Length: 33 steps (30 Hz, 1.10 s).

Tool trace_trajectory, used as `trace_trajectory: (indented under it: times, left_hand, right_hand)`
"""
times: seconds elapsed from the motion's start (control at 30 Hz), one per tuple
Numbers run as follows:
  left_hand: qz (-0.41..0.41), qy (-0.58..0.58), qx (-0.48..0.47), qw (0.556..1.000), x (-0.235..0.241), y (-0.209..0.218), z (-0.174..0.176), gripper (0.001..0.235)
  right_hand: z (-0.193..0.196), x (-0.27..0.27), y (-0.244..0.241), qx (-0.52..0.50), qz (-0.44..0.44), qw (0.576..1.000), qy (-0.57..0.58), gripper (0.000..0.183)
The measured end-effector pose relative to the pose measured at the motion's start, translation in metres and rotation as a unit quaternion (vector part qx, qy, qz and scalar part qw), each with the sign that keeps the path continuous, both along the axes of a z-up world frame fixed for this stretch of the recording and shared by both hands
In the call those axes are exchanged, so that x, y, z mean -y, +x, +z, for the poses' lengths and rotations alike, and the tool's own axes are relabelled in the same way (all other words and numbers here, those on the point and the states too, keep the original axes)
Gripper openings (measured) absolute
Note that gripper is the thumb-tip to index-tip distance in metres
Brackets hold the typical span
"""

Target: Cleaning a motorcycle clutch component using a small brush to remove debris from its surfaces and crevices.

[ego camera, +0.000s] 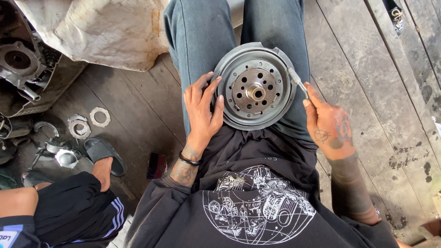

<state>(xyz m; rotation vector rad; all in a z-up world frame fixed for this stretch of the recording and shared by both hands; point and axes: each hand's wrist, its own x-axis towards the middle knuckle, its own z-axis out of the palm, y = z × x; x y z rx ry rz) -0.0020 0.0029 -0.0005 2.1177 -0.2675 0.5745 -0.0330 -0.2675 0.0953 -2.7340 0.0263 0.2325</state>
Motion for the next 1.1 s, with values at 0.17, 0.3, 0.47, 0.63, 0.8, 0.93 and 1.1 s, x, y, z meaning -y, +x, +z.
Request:
trace_trajectory:
  times: [0.17, 0.3, 0.47, 0.63, 0.8, 0.93, 1.1]
  left_hand:
    - [0.002, -0.008, -0.001, 1.0, -0.002, -0.003, -0.004, 0.031]
    - [-0.012, 0.001, -0.067, 0.998, -0.004, -0.007, -0.002, 0.036]
    - [-0.016, -0.008, -0.072, 0.997, -0.005, -0.007, 0.001, 0.037]
    - [-0.018, -0.033, -0.07, 0.997, -0.006, -0.008, 0.003, 0.035]
    - [-0.02, -0.067, -0.057, 0.996, -0.008, -0.009, 0.002, 0.034]
    - [-0.019, -0.13, -0.06, 0.99, -0.009, -0.011, -0.006, 0.032]
    - [-0.006, -0.228, -0.061, 0.972, -0.012, -0.016, -0.02, 0.033]
  right_hand:
    - [0.001, 0.008, 0.018, 0.004, 0.043, 0.999, -0.019, 0.043]
    - [0.002, 0.011, 0.034, 0.086, 0.116, 0.989, -0.032, 0.04]
    - [0.0, 0.02, 0.058, 0.1, 0.177, 0.979, -0.031, 0.043]
    - [0.001, 0.027, 0.086, 0.102, 0.243, 0.959, -0.102, 0.037]
    - [0.006, 0.022, 0.108, 0.136, 0.299, 0.936, -0.127, 0.038]
    - [0.006, 0.012, 0.122, 0.169, 0.333, 0.911, -0.173, 0.04]
    - [0.003, 0.011, 0.144, 0.221, 0.37, 0.864, -0.259, 0.048]
